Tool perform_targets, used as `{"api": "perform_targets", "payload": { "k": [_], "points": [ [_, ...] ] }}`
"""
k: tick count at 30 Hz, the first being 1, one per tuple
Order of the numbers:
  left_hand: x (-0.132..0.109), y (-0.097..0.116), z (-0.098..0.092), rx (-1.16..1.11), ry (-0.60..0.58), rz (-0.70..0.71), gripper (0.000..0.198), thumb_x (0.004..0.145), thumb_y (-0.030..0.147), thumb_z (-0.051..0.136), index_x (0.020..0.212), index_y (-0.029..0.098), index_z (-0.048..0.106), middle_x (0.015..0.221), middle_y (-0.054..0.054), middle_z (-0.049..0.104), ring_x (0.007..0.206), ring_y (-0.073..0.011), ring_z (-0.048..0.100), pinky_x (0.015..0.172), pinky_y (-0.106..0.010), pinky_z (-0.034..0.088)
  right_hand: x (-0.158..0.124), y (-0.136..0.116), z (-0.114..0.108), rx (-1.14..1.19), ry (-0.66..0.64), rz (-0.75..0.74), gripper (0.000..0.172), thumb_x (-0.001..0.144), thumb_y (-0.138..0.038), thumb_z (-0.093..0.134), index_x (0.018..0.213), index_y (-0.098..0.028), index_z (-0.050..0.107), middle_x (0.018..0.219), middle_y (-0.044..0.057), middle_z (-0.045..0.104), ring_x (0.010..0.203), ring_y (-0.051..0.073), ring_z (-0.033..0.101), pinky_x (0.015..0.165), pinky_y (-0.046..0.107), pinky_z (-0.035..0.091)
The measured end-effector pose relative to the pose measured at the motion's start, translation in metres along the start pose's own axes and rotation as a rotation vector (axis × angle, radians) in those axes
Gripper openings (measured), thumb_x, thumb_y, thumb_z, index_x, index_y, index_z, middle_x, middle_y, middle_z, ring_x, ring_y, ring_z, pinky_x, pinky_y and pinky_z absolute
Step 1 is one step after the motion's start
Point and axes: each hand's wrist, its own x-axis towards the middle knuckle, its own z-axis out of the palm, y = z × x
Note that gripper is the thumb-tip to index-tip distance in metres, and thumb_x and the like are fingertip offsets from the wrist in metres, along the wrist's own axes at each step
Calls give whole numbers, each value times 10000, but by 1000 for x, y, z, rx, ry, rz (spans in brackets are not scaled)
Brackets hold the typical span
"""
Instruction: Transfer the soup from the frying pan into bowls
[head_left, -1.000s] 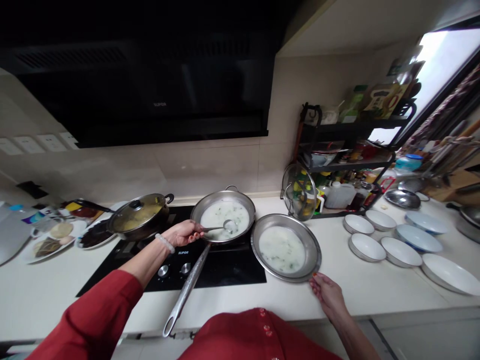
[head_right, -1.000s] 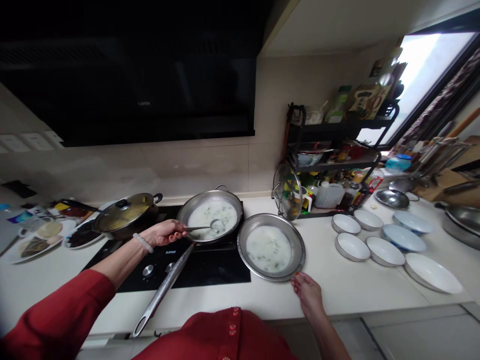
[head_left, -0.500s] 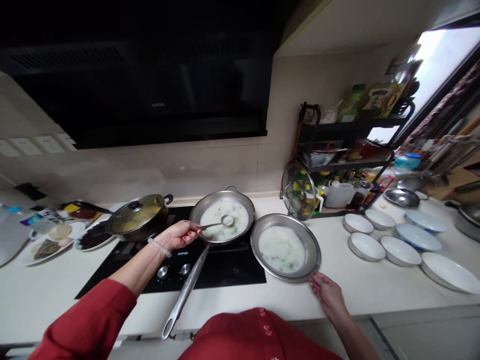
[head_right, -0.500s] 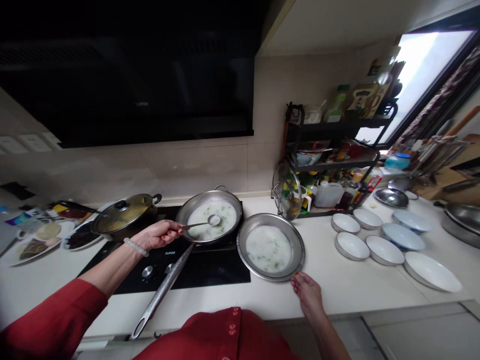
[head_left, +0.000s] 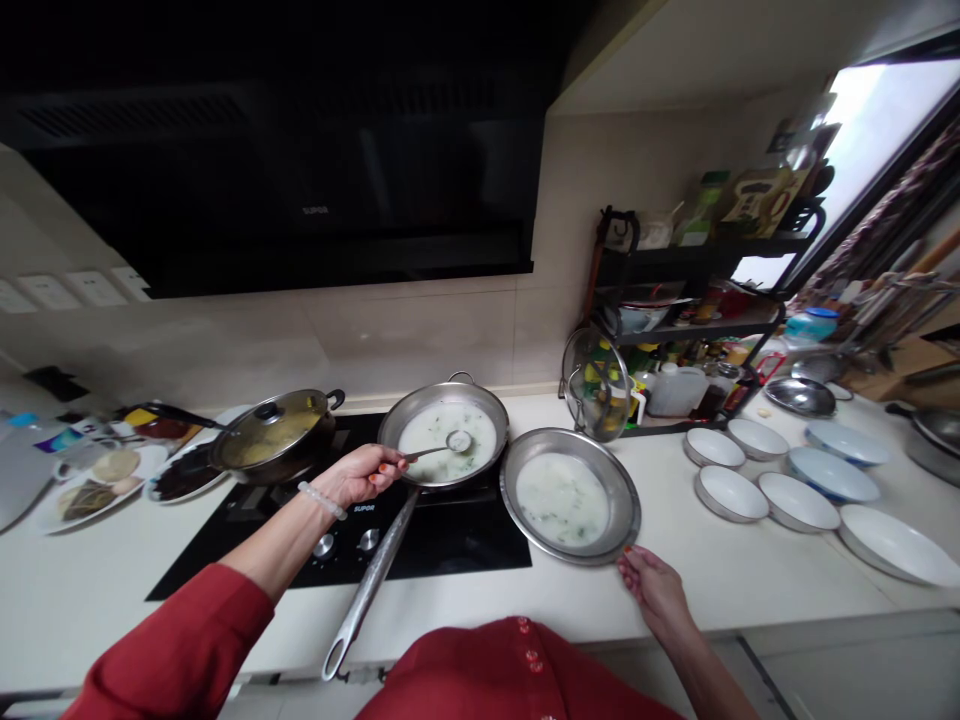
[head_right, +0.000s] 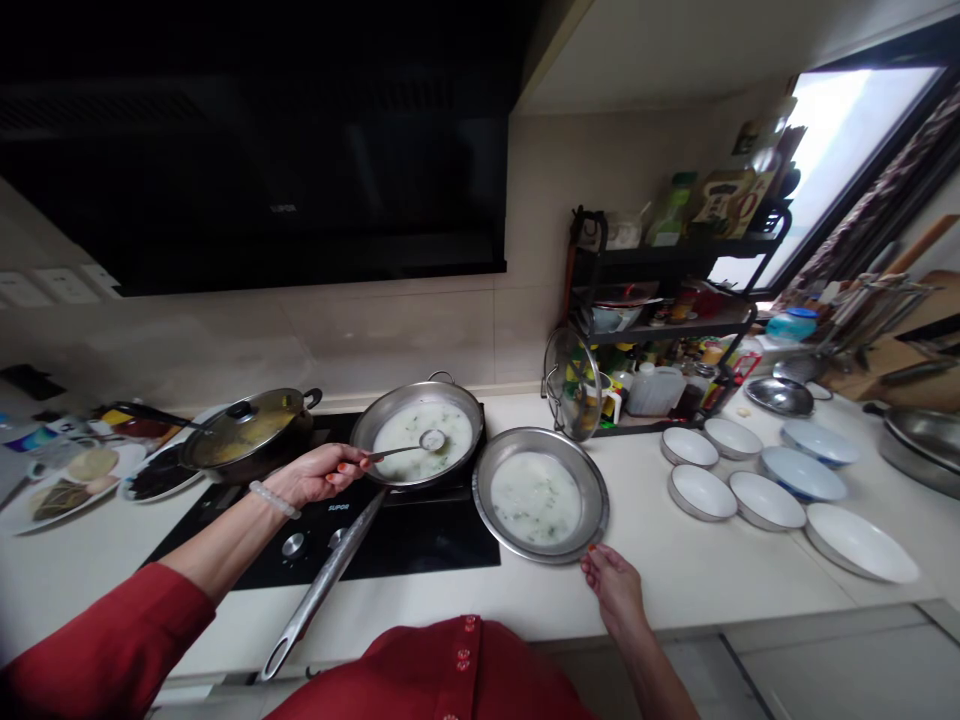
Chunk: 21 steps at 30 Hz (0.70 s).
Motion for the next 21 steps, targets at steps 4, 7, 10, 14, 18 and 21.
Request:
{"api": "perform_targets", "payload": {
  "k": [4,7,10,14,18,21],
  "points": [
    [-2,0,3,15,4,11,205,860,-6,356,833,62,548,558,31,450,317,10,275,259,-75,172,-1,-1,0,17,8,6,342,459,-203,801,723,-180,585,513,-4,637,466,109,561,405,178,423],
    [-1,0,4,23,-4,21,187,847,-8,378,839,67,550,552,36,448,313,8,270,257,-80,176,-1,-1,1,20,11,12,364,452,-206,807,737,-177,583,512,-3,638,468,110,564,412,175,419],
    [-2,1,6,37,-26,37,153,810,-19,432,834,72,551,563,30,460,313,9,264,257,-90,173,-1,-1,1,9,7,8,368,451,-220,804,745,-170,588,518,4,638,469,107,564,417,173,414],
    [-10,3,19,90,-52,69,132,794,-12,459,830,77,549,576,22,478,318,14,249,264,-91,161,-1,-1,0,-7,6,-1,340,465,-227,792,733,-168,592,526,4,635,472,110,565,423,181,417],
    [-22,0,43,167,-103,104,109,793,12,464,818,81,544,579,23,479,326,11,246,272,-93,150,-1,-1,0,-6,-6,0,323,470,-222,791,717,-173,590,522,2,638,472,111,562,422,184,415],
    [-24,-7,61,220,-179,107,88,779,29,481,802,91,538,578,26,474,334,10,235,285,-97,135,-1,0,1,7,6,4,331,457,-217,799,711,-173,591,507,0,637,464,106,554,418,178,409]
  ]
}}
